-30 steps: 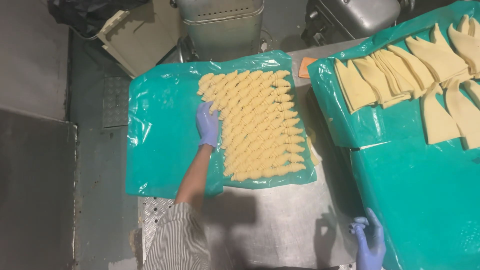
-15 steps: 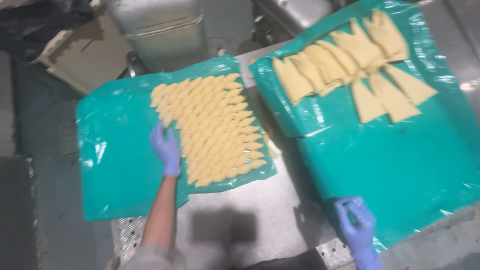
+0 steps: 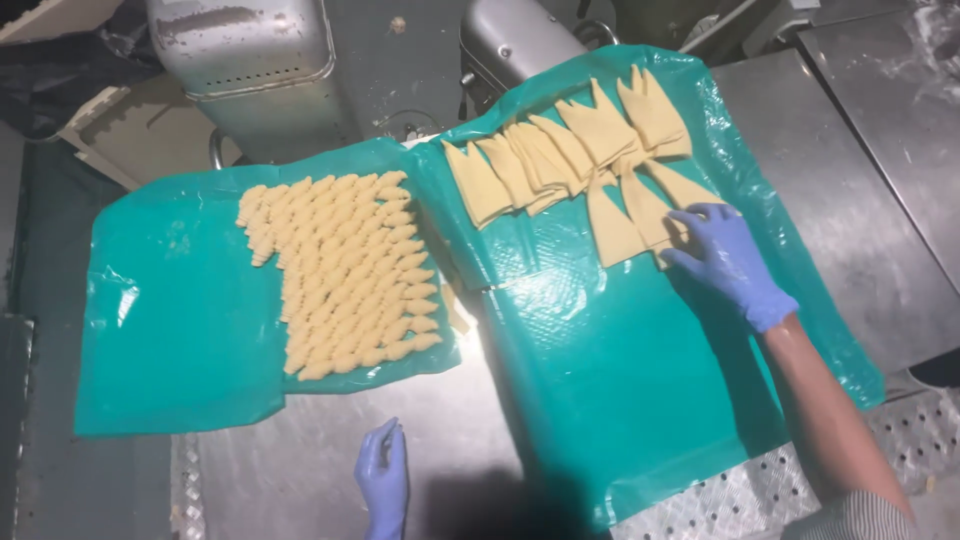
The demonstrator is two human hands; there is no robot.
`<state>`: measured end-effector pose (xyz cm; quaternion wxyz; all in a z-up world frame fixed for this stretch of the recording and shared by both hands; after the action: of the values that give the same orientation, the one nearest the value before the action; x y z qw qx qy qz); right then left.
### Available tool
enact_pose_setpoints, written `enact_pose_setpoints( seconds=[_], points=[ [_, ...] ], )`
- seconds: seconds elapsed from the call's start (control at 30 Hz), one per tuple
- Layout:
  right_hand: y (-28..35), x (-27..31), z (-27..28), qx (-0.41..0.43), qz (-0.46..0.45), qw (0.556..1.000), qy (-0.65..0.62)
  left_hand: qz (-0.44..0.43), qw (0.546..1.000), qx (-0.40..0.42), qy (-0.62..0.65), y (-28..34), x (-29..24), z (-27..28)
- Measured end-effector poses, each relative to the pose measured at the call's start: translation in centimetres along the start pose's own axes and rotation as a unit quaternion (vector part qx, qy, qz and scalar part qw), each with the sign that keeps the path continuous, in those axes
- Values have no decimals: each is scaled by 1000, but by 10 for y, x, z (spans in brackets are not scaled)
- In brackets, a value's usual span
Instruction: Rolling triangular pieces of dough into croissant shapes.
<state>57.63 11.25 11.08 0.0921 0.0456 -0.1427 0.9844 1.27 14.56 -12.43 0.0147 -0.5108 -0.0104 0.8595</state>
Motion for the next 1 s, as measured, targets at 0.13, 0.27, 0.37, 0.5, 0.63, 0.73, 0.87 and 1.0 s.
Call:
enact_pose_setpoints(
  seconds=[0.13, 0.27, 0.37, 0.5, 0.63, 0.73, 0.87, 1.0],
  points=[
    [-21, -6, -9, 51, 57, 996, -48, 9, 998, -24, 52, 37, -38, -26],
    [-26, 6, -19, 69, 176, 982, 14, -16, 998, -43, 35, 61, -65, -38],
    [-11, -13, -52, 54, 269, 960, 59, -37, 997, -60, 8, 79, -74, -41],
    [-22, -10, -42, -20, 212, 976, -39, 3, 998, -64, 25, 85, -83, -49],
    [-51, -37, -27, -100, -17, 939, -329, 18, 996, -19, 81, 84, -101, -60],
    [-70, -16, -14, -119, -52, 900, -416, 41, 989, 35, 138, 78, -112, -70],
    [-58, 110, 53, -158, 47, 924, -345, 44, 923, 160, 348, 71, -138, -81],
    [18, 265, 49, -121, 155, 936, -290, 27, 864, 164, 475, 72, -160, -51]
  ],
)
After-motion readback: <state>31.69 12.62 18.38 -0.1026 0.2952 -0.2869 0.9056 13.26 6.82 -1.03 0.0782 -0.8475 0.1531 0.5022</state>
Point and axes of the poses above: each hand's wrist, its own y-axis away from the middle knuckle, its own z-axis out of the back of the hand, x = y × z, the point moved 9 cm from there along -y, towards the middle knuckle, and after that the axes turned 2 degrees about -y, right-handed, at the moved point
